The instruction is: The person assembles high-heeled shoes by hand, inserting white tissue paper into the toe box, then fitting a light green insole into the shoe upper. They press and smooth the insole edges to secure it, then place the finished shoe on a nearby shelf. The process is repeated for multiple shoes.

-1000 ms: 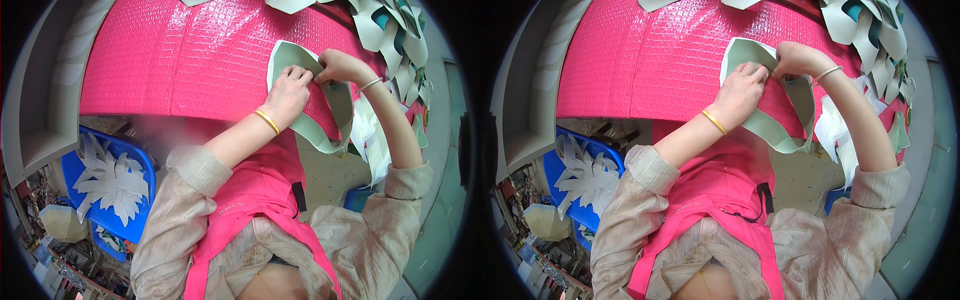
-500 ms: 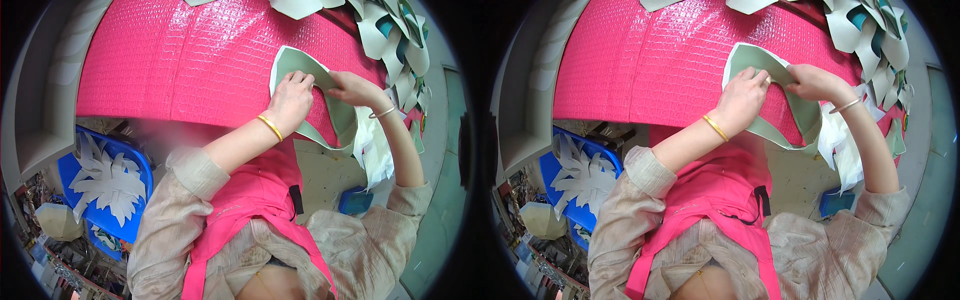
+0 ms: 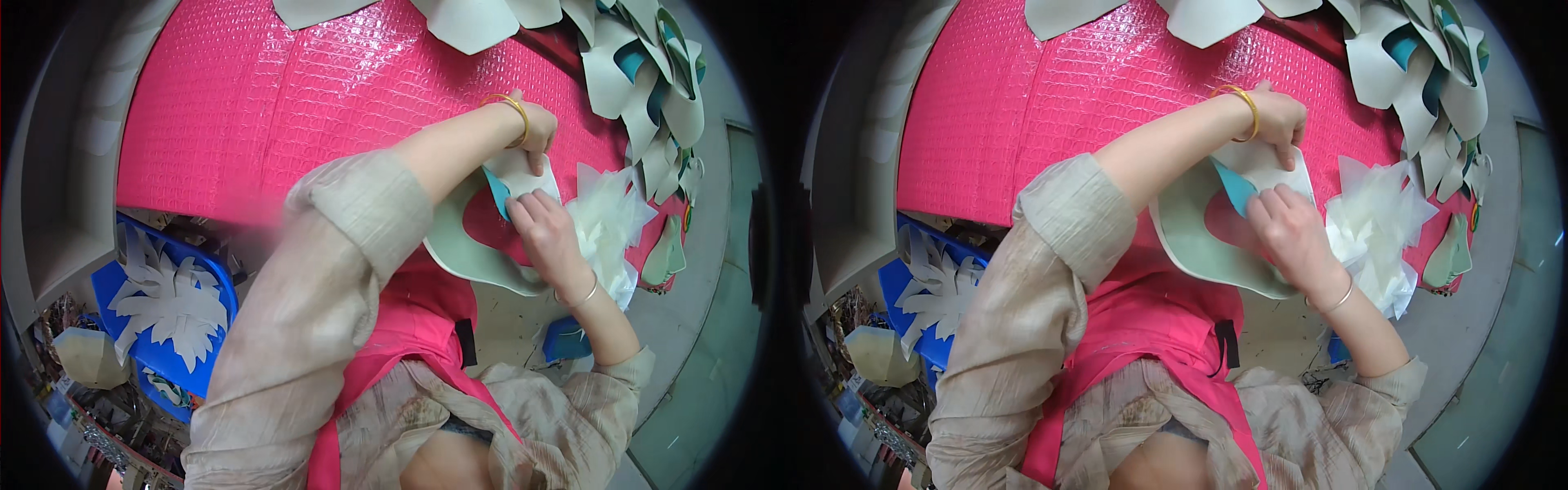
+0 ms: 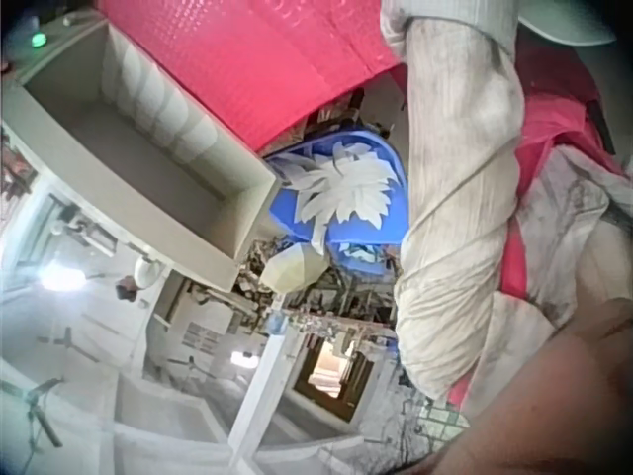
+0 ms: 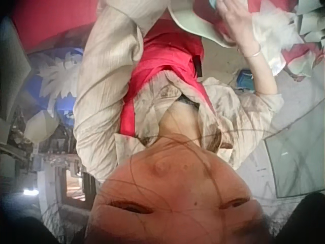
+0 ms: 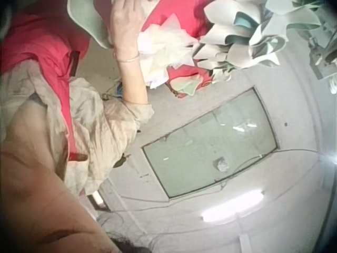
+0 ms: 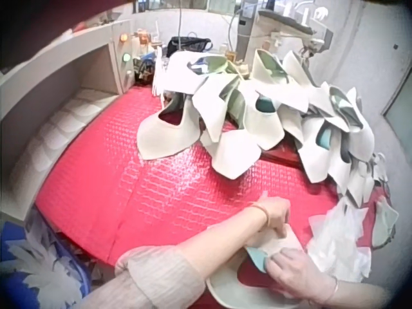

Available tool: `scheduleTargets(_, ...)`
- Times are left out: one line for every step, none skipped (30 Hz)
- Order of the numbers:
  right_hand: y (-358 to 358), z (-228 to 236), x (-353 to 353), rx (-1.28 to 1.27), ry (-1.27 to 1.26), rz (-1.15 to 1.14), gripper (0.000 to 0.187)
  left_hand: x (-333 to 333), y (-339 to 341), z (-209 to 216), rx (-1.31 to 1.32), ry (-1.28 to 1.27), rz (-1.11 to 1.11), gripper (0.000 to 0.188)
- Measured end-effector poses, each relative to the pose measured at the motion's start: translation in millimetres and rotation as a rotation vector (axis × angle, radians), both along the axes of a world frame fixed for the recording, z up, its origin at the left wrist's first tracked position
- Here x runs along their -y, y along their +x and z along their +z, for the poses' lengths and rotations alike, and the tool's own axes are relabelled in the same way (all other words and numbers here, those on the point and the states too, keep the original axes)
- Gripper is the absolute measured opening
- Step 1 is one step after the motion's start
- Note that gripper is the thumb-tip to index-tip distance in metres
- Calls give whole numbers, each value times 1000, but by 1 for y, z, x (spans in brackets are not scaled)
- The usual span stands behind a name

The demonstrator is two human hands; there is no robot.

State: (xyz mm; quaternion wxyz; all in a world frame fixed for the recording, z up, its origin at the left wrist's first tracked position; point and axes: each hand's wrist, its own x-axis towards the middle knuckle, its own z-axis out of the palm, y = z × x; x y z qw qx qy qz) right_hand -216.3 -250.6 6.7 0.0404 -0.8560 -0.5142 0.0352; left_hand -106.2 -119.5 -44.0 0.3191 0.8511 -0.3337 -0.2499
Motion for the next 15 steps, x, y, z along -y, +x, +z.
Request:
scheduleTargets(1,-3,1,-27,32,-45,12,-3,-1,-3,7,-8,38,25)
scheduleTargets(2,-5,3,-52,60,-95,14,-2,-5,-2,54,-15,85,25)
scheduleTargets(3,-9,5,-78,89,-143,15,-1,-11,-2,156,-28,157,24)
scheduleTargets(8,-20,7,-141,158,-284,18,-2,-19,-3,259,-40,229,22)
scheduleTargets(10,-19,3,-221,179,-377,18,0,-29,-2,361,-58,295,21)
scheduleTargets(15,-18,-4,-302,208,-469,19,-6,-42,4,495,-206,438,18)
scheduleTargets(19,-19,-7,-384,237,-562,20,-16,-59,7,627,-357,579,15)
scheduleTargets(25,-19,-10,-453,243,-574,25,-32,-88,16,646,-373,655,13)
scheduleTargets(28,-21,-10,-423,271,-586,25,-45,-120,24,660,-395,726,12)
scheduleTargets(32,-25,-11,-391,299,-592,26,-50,-149,20,535,-247,700,15)
scheduleTargets(35,-29,-12,-361,323,-600,27,-51,-169,9,406,-101,670,18)
scheduleTargets(37,-35,-11,-335,414,-581,29,-48,-175,-4,519,-92,667,22)
scheduleTargets(37,-34,-12,-364,363,-585,29,-44,-181,-16,632,-83,664,27)
scheduleTargets(40,-30,-14,-390,307,-580,28,-42,-183,-21,747,-74,669,31)
scheduleTargets(42,-25,-15,-416,250,-574,28,-40,-184,-25,734,-59,657,34)
